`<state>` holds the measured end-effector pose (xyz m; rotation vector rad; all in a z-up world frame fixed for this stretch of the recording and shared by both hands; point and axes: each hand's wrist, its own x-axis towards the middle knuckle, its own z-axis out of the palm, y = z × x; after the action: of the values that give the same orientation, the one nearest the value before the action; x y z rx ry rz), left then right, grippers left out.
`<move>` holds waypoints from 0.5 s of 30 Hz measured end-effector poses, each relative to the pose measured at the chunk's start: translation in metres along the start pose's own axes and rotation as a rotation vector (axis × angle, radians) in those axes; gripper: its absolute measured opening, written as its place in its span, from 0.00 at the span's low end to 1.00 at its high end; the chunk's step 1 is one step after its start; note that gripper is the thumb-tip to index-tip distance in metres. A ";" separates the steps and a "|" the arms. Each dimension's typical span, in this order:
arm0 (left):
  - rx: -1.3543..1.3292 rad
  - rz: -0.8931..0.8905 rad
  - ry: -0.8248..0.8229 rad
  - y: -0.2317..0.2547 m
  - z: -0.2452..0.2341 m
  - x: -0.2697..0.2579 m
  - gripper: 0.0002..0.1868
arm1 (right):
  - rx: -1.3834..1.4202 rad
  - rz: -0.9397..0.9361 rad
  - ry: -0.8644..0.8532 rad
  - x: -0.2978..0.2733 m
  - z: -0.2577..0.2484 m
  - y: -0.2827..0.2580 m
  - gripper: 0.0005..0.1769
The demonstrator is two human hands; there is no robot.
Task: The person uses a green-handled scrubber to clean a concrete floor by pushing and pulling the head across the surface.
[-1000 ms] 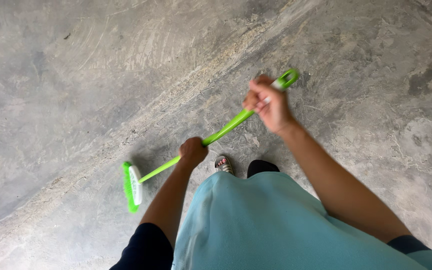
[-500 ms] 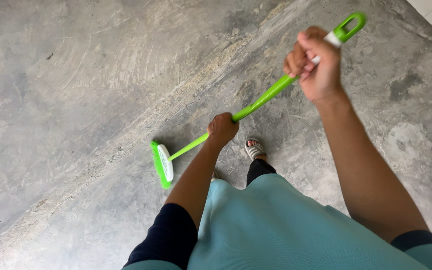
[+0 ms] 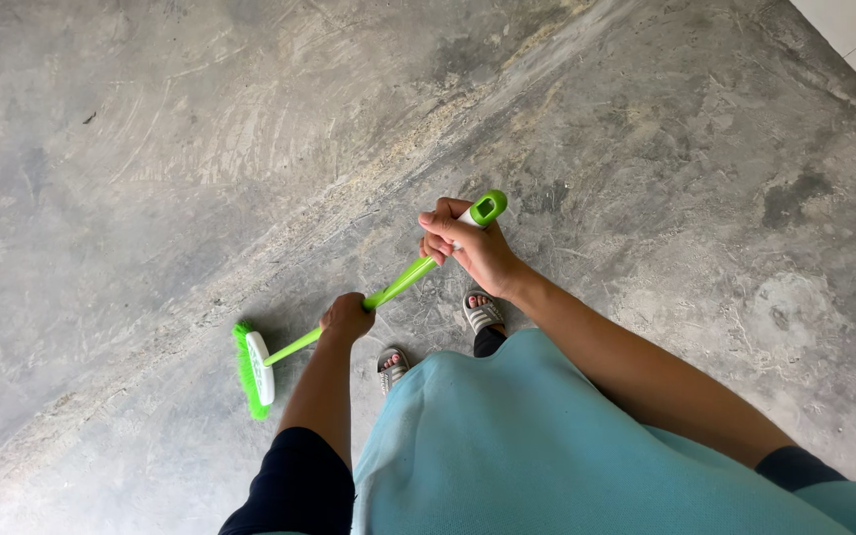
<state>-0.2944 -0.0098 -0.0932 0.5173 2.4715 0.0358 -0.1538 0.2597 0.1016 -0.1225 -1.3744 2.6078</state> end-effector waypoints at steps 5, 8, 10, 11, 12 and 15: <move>-0.003 0.060 0.003 0.084 -0.023 -0.004 0.14 | -0.018 -0.088 0.112 0.005 -0.043 -0.055 0.15; -0.041 0.158 0.003 0.176 -0.047 0.002 0.13 | -0.053 -0.209 0.240 0.000 -0.082 -0.120 0.16; -0.094 0.246 -0.011 0.234 -0.060 0.004 0.15 | -0.066 -0.298 0.230 -0.004 -0.105 -0.164 0.21; -0.109 0.304 0.037 0.262 -0.066 0.005 0.14 | -0.103 -0.328 0.251 -0.010 -0.116 -0.182 0.22; -0.125 0.365 0.083 0.287 -0.071 0.005 0.14 | -0.141 -0.358 0.275 -0.016 -0.126 -0.201 0.22; -0.183 0.419 0.094 0.350 -0.081 0.009 0.13 | -0.252 -0.429 0.268 -0.030 -0.155 -0.244 0.25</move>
<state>-0.2229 0.3244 0.0181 0.9594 2.3752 0.4585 -0.0676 0.5140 0.2143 -0.1819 -1.4379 1.9882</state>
